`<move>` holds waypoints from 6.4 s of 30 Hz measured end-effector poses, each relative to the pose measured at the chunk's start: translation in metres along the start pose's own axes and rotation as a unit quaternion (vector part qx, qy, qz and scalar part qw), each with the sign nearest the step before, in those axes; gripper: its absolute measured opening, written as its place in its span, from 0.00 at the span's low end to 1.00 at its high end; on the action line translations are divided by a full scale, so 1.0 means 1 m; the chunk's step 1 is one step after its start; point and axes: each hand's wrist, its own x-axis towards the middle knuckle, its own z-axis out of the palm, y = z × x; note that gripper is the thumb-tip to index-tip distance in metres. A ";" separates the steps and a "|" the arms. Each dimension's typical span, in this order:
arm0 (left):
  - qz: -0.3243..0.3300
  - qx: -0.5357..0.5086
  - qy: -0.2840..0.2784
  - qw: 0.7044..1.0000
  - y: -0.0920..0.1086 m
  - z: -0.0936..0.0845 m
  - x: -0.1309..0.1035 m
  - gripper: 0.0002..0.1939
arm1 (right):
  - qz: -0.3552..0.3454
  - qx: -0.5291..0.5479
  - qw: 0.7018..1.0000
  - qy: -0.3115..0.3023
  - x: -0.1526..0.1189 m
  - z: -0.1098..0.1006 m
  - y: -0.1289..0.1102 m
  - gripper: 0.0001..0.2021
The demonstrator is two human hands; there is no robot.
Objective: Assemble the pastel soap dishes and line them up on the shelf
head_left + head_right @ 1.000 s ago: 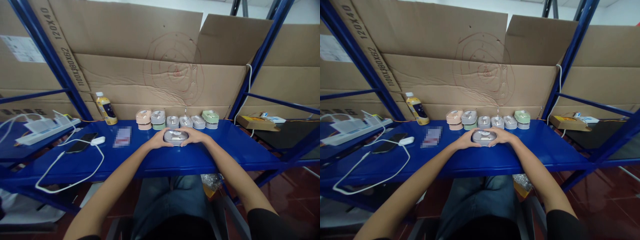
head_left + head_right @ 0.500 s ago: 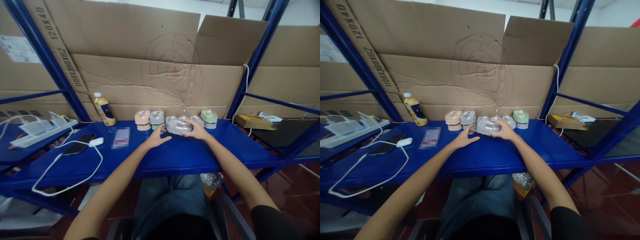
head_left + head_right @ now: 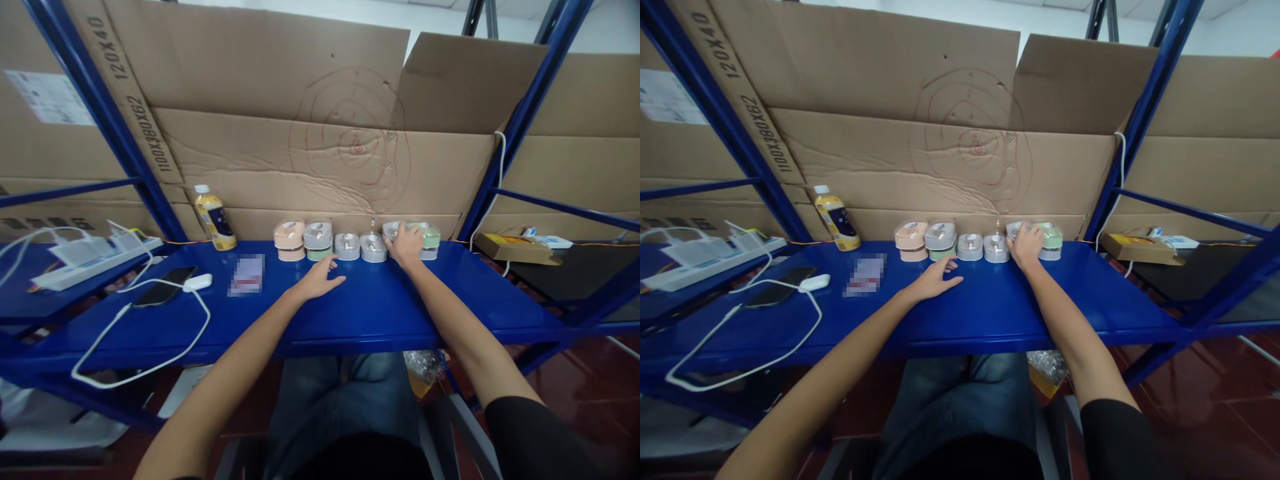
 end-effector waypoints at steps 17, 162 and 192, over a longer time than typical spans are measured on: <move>0.022 0.015 0.071 0.997 0.001 -0.005 0.002 0.21 | -0.309 0.024 0.930 -0.196 -0.048 0.019 -0.094 0.37; 0.037 -0.004 0.150 0.988 -0.001 -0.020 0.007 0.19 | -0.109 0.179 0.977 -0.030 -0.023 -0.031 -0.035 0.39; -0.038 0.452 0.121 0.883 0.029 -0.013 0.058 0.32 | -0.091 0.133 0.978 0.133 -0.025 -0.023 -0.045 0.15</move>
